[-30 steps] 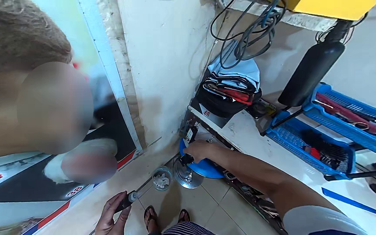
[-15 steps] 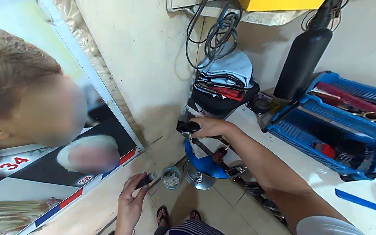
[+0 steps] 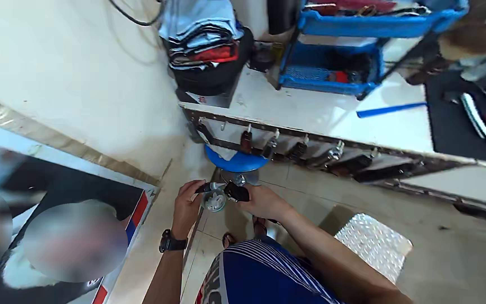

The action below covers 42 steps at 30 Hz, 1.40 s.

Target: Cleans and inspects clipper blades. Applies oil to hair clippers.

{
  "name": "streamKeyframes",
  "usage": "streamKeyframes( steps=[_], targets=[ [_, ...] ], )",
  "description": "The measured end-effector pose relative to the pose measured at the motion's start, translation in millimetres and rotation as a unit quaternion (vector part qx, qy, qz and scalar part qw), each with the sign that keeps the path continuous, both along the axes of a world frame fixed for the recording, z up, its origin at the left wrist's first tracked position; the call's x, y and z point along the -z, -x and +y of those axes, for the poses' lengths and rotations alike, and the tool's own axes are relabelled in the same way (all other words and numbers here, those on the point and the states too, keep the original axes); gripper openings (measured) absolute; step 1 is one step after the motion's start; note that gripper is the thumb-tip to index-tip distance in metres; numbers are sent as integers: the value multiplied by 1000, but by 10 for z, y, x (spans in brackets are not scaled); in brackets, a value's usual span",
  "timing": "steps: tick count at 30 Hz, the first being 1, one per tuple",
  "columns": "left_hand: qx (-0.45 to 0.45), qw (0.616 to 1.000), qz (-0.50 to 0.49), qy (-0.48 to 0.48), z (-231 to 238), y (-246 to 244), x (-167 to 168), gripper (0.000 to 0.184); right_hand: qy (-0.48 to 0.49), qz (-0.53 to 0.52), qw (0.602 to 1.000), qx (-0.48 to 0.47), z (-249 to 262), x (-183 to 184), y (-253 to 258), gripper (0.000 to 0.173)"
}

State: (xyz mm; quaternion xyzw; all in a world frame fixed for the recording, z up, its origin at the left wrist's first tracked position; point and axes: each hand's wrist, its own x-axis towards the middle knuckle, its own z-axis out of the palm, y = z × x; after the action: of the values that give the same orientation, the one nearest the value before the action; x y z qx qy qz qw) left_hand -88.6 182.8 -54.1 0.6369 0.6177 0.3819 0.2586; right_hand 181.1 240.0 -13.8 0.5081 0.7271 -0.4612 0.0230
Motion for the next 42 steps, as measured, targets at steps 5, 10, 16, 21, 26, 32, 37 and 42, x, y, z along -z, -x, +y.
streamKeyframes(
  steps=[5, 10, 16, 21, 26, 32, 37, 42],
  targets=[
    [60, 995, 64, -41, 76, -134, 113, 29, 16, -38, 997, 72, -472, -42, -20, 55],
    [79, 982, 143, -93, 59, -217, 79, 30, 31, -33, 991, 127, -758, -95, -58, 66],
    [95, 969, 202, -103, -11, -341, 22, 31, 32, -19, 988, 150, -953, -90, -102, 68],
    [111, 965, 207, -114, -57, -406, -8, 31, 27, -12, 988, 151, -1041, -85, -138, 66],
    [115, 958, 228, -129, -86, -457, -39, 31, 20, -14, 988, 151, -1091, -89, -157, 66],
    [112, 955, 237, -135, -89, -477, -53, 32, 24, -20, 988, 154, -1104, -124, -175, 66],
    [116, 953, 243, -139, -78, -500, -75, 32, 17, -21, 988, 151, -1081, -121, -188, 66],
    [114, 950, 252, -144, -65, -512, -81, 32, 12, -21, 989, 147, -1070, -136, -193, 65]
  ],
)
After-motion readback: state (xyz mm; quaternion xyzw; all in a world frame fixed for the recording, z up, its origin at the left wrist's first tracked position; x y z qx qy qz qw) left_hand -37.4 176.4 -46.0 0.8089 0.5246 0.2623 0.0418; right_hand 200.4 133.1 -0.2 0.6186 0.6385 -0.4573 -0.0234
